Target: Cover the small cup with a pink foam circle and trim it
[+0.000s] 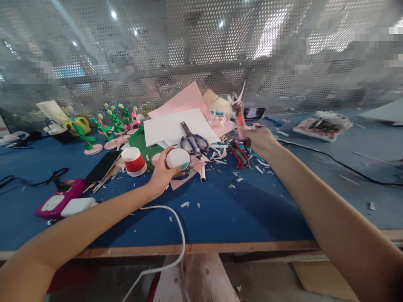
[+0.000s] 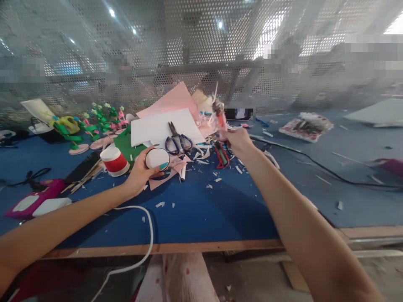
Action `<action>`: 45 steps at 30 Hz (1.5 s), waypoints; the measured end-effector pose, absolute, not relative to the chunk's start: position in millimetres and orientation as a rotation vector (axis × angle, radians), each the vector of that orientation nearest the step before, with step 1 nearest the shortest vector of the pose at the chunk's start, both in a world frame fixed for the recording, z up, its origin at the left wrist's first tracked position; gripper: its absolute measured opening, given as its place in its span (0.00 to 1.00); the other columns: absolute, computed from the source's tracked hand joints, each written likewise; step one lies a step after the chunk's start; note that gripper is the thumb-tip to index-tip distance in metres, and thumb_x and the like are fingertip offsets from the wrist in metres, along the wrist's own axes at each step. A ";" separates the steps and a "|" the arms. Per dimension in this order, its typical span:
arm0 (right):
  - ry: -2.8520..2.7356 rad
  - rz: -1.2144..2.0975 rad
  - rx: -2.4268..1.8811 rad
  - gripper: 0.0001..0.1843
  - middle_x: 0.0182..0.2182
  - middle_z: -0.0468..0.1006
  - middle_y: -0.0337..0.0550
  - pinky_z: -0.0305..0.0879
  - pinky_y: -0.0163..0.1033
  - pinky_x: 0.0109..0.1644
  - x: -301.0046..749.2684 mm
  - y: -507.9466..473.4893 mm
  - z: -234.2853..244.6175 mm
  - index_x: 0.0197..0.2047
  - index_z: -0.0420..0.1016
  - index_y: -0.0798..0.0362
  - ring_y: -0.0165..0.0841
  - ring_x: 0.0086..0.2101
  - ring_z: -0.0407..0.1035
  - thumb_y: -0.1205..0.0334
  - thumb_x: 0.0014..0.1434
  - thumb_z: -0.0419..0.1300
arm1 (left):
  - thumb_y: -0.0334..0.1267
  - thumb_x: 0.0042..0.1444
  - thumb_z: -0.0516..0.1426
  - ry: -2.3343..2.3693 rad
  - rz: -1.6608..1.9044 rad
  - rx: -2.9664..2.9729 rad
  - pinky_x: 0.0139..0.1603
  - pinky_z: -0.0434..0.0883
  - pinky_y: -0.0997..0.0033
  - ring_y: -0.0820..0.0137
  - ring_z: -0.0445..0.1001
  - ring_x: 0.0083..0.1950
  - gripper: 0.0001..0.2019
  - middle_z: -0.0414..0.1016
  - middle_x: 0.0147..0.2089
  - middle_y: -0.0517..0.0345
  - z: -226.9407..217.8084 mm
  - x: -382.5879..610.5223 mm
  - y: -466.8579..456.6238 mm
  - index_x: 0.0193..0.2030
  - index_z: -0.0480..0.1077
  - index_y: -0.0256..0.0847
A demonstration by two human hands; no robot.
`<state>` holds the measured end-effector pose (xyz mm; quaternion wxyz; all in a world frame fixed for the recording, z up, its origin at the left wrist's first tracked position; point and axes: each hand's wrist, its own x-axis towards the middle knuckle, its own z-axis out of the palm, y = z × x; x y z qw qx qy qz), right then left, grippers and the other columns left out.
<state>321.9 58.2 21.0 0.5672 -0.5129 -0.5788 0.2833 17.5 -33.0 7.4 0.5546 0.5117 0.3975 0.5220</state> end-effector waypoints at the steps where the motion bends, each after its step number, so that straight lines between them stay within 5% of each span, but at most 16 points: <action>1: -1.360 0.733 -1.222 0.15 0.17 0.67 0.40 0.60 0.38 0.23 311.6 55.7 20.3 0.20 0.65 0.51 0.31 0.21 0.62 0.54 0.44 0.65 | 0.31 0.40 0.65 0.944 1.235 1.222 0.39 0.78 0.62 0.64 0.74 0.45 0.37 0.61 0.59 0.50 7.6 17.1 -32.7 0.58 0.57 0.46; 6: -1.392 0.874 -1.261 0.09 0.19 0.69 0.38 0.63 0.37 0.26 275.5 39.9 20.8 0.22 0.67 0.53 0.29 0.22 0.64 0.63 0.40 0.66 | 0.35 0.40 0.65 0.959 1.294 1.321 0.34 0.79 0.65 0.59 0.71 0.49 0.34 0.61 0.59 0.49 9.6 16.1 -34.8 0.55 0.58 0.46; 13: -1.642 0.245 -1.413 0.07 0.23 0.68 0.38 0.59 0.38 0.31 258.1 28.4 24.2 0.27 0.65 0.52 0.31 0.26 0.62 0.63 0.43 0.60 | 0.33 0.37 0.67 0.747 1.109 1.498 0.24 0.76 0.74 0.59 0.72 0.47 0.40 0.54 0.64 0.47 11.5 15.1 -42.1 0.58 0.56 0.48; 21: -1.750 0.151 -1.355 0.08 0.24 0.70 0.41 0.56 0.37 0.31 243.9 19.2 21.1 0.32 0.69 0.53 0.32 0.25 0.60 0.60 0.46 0.57 | 0.33 0.39 0.66 0.740 1.003 1.516 0.24 0.75 0.72 0.61 0.73 0.43 0.35 0.61 0.61 0.46 8.4 14.3 -40.9 0.57 0.61 0.46; 30: -1.684 0.147 -1.393 0.06 0.20 0.60 0.35 0.54 0.36 0.30 284.1 39.2 32.6 0.25 0.59 0.50 0.29 0.24 0.55 0.63 0.46 0.56 | 0.33 0.38 0.65 0.832 1.029 1.500 0.26 0.75 0.70 0.71 0.72 0.32 0.37 0.65 0.57 0.46 6.8 13.5 -37.4 0.58 0.61 0.45; 35: -1.543 0.162 -1.482 0.05 0.22 0.63 0.37 0.57 0.39 0.32 305.3 52.1 28.4 0.28 0.58 0.49 0.32 0.26 0.59 0.65 0.48 0.53 | 0.31 0.37 0.65 1.009 1.063 1.673 0.27 0.75 0.66 0.65 0.74 0.37 0.33 0.64 0.57 0.45 19.7 7.8 -22.9 0.54 0.64 0.42; 39: -1.523 0.083 -1.551 0.04 0.22 0.65 0.38 0.58 0.41 0.34 302.2 53.7 17.4 0.28 0.59 0.49 0.32 0.27 0.59 0.64 0.49 0.54 | 0.27 0.39 0.62 1.280 1.122 1.862 0.37 0.76 0.59 0.65 0.75 0.35 0.31 0.69 0.51 0.50 52.0 -5.2 0.4 0.54 0.65 0.43; 43: -1.594 0.003 -1.540 0.07 0.28 0.71 0.42 0.59 0.46 0.41 294.9 52.8 8.3 0.36 0.63 0.51 0.37 0.32 0.63 0.63 0.51 0.53 | 0.20 0.35 0.60 1.704 0.947 2.365 0.56 0.66 0.53 0.51 0.67 0.56 0.34 0.64 0.58 0.44 88.4 -21.4 30.8 0.54 0.67 0.38; 45: -1.616 -0.033 -1.552 0.10 0.32 0.72 0.46 0.58 0.49 0.45 292.1 52.2 5.9 0.40 0.64 0.52 0.40 0.37 0.65 0.64 0.51 0.52 | 0.15 0.31 0.60 1.924 0.692 2.378 0.57 0.63 0.50 0.44 0.64 0.59 0.39 0.65 0.56 0.37 100.8 -23.7 43.7 0.57 0.65 0.34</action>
